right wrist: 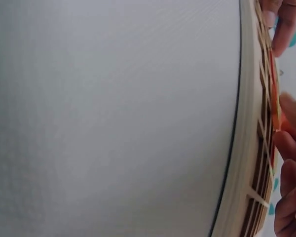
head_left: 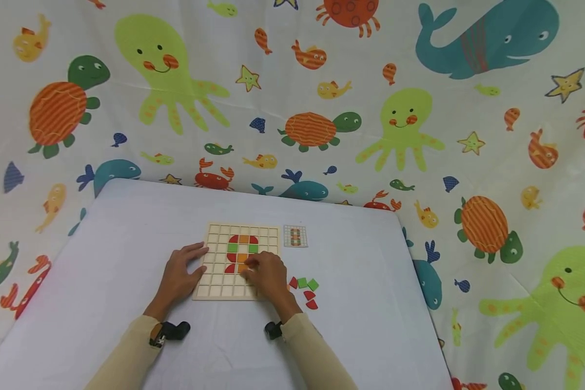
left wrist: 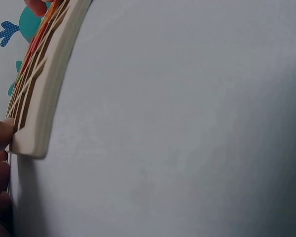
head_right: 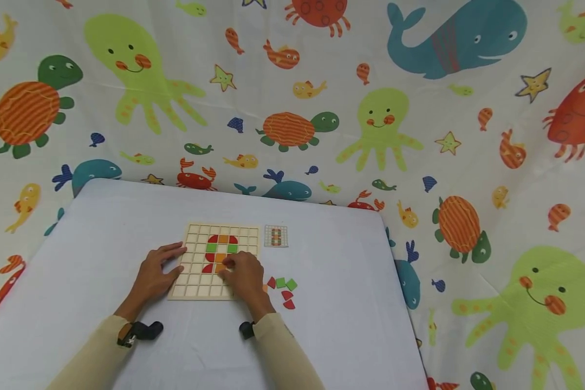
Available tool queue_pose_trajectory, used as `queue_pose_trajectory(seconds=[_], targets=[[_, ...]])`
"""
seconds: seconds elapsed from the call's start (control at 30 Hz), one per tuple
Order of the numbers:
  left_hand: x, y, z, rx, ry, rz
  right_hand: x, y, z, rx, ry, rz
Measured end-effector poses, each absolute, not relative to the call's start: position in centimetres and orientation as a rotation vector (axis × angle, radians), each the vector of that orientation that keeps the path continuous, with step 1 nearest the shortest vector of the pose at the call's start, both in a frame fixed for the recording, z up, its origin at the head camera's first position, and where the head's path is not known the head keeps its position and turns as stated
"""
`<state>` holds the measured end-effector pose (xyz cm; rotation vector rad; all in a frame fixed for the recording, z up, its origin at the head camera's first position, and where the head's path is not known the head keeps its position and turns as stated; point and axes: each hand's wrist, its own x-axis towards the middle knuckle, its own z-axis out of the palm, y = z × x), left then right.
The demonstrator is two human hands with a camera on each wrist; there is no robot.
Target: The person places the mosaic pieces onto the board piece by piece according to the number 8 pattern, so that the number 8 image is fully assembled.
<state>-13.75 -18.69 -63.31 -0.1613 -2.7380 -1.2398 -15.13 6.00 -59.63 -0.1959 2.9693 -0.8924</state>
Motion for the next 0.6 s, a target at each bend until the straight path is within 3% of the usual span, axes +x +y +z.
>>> queue_pose_trajectory(seconds=[0.6], targets=[[-13.87, -18.75, -63.34, -0.163, -2.736, -1.226, -15.49, 6.20, -59.64, -0.223, 2.962, -0.992]])
